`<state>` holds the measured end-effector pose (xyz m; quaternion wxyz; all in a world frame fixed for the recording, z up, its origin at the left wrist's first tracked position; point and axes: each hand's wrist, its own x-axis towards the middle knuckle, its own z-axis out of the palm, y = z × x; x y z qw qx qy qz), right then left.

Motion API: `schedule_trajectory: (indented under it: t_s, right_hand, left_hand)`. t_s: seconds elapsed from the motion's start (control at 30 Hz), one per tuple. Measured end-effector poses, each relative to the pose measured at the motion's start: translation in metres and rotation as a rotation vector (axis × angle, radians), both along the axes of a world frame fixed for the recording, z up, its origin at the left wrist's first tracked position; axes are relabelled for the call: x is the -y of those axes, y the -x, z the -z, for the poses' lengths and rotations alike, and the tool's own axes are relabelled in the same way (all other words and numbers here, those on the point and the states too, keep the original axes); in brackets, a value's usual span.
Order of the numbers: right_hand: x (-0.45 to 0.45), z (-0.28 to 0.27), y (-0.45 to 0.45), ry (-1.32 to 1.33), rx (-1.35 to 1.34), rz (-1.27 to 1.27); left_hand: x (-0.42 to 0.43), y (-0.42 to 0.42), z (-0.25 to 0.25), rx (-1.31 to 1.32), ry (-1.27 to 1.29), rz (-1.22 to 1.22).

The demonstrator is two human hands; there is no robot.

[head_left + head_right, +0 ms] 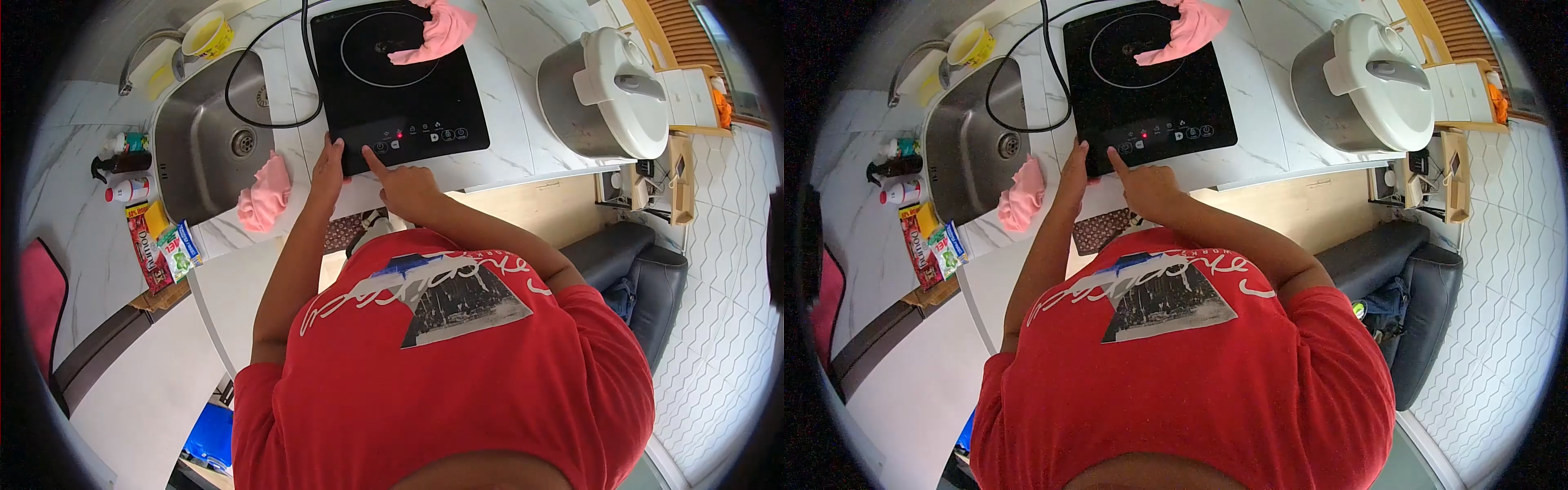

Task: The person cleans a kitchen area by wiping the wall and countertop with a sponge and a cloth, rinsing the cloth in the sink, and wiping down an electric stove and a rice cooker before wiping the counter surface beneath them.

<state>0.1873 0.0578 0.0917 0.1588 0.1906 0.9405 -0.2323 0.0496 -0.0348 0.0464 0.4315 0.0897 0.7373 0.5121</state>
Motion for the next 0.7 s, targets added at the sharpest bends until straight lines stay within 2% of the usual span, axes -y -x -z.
schedule_trajectory:
  t_s: [0.7]
  right_hand:
    - [-0.0014,-0.0014,-0.0063,0.021,-0.067,0.031]
  left_hand:
    - [0.0015,0.003,0.007,0.026,-0.001,0.031]
